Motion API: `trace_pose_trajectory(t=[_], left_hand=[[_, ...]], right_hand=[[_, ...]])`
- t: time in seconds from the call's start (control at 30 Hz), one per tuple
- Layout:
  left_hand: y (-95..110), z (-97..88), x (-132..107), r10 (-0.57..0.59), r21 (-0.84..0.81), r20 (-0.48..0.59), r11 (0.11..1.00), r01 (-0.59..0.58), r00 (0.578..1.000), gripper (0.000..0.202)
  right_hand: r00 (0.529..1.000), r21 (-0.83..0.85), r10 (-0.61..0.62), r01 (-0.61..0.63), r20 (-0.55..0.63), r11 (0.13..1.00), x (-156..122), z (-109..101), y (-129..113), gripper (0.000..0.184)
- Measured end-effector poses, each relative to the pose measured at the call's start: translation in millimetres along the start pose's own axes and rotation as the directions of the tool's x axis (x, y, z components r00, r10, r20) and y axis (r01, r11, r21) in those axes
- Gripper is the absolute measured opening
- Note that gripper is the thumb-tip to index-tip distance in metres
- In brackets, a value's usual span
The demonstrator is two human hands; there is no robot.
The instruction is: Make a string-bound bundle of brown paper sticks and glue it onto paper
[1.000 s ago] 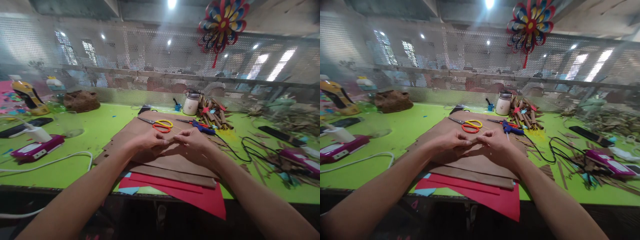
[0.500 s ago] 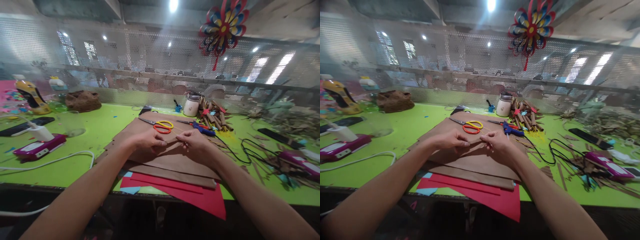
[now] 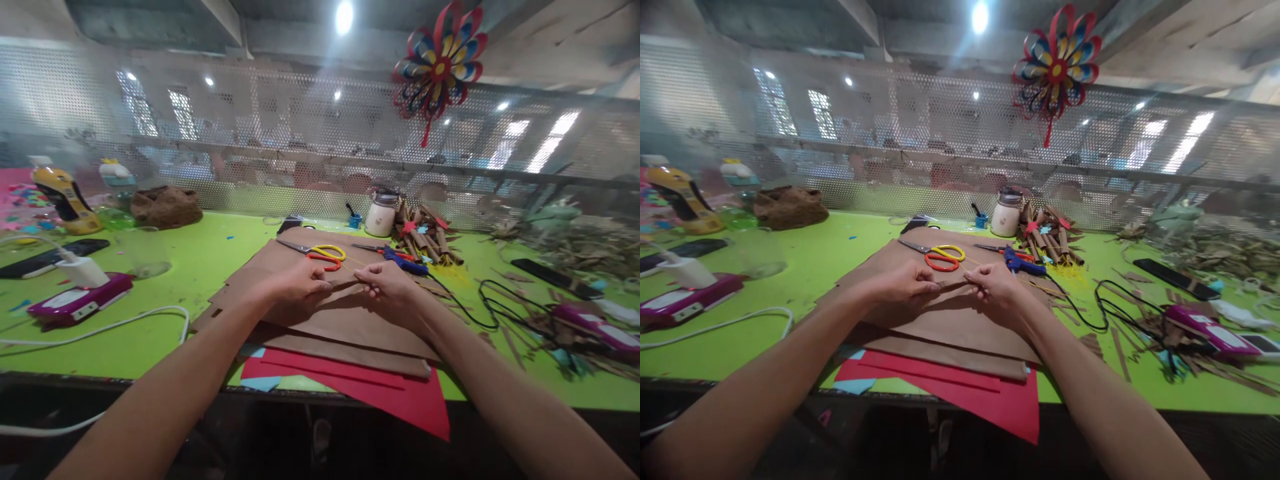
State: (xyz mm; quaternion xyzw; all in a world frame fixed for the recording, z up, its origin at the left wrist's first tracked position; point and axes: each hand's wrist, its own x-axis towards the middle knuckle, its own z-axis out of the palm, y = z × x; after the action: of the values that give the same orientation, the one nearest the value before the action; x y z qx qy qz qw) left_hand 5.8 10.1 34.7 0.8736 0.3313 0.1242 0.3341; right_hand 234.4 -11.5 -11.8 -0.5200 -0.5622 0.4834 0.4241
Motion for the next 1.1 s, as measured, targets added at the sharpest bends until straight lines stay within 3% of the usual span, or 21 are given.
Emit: trace_pose_trajectory(t=[0.17,0.33,0.43,0.53,0.6,0.83,0.9,1.0,1.1], left_hand=[[1.6,-5.4,-1.9,-0.019,-0.104,0.024,0.994,0.021,1.0,0.03],[4.7,-7.5,-7.0,-0.023,-0.468,0.044,0.883,0.041,0.999,0.031],[4.8,-6.0,-8.8,-0.007,-0.589,0.108,0.805,0.07,0.994,0.027],[3.4,-2.5,-8.8,0.066,-0.646,0.211,0.758,0.088,0.975,0.029],[2.6,1.8,-8.5,0.132,-0.681,0.278,0.725,0.098,0.952,0.031],[-0.8,20.4,-6.4,0.26,-0.745,0.404,0.651,0.149,0.877,0.04],[-4.1,20.4,-2.5,0.207,-0.732,0.323,0.673,0.106,0.924,0.037],[-7.7,13.9,4.8,0.06,-0.697,0.053,0.717,-0.006,0.997,0.03],[-5.3,6.3,8.7,-0.027,-0.614,-0.188,0.783,-0.096,0.982,0.032]], right_hand=[[0.999,0.144,0.009,-0.014,0.035,0.99,-1.7,-5.5,-6.2,0.038],[0.978,0.418,-0.2,0.161,0.052,0.894,-5.2,-10.0,-17.0,0.031],[0.937,0.36,-0.292,0.21,0.193,0.909,-14.6,-4.0,-24.6,0.029],[0.84,0.301,-0.388,0.285,0.379,0.91,-24.9,3.2,-30.0,0.044],[0.8,0.306,-0.437,0.33,0.411,0.893,-28.8,5.5,-31.8,0.039],[0.826,0.242,-0.466,0.404,0.318,0.882,-31.2,5.6,-35.7,0.014],[0.856,0.21,-0.434,0.386,0.281,0.898,-29.7,6.1,-35.1,0.018],[0.897,0.125,-0.368,0.347,0.246,0.929,-24.8,8.2,-30.7,0.026],[0.927,-0.039,-0.272,0.291,0.258,0.956,-20.4,13.0,-25.0,0.027]])
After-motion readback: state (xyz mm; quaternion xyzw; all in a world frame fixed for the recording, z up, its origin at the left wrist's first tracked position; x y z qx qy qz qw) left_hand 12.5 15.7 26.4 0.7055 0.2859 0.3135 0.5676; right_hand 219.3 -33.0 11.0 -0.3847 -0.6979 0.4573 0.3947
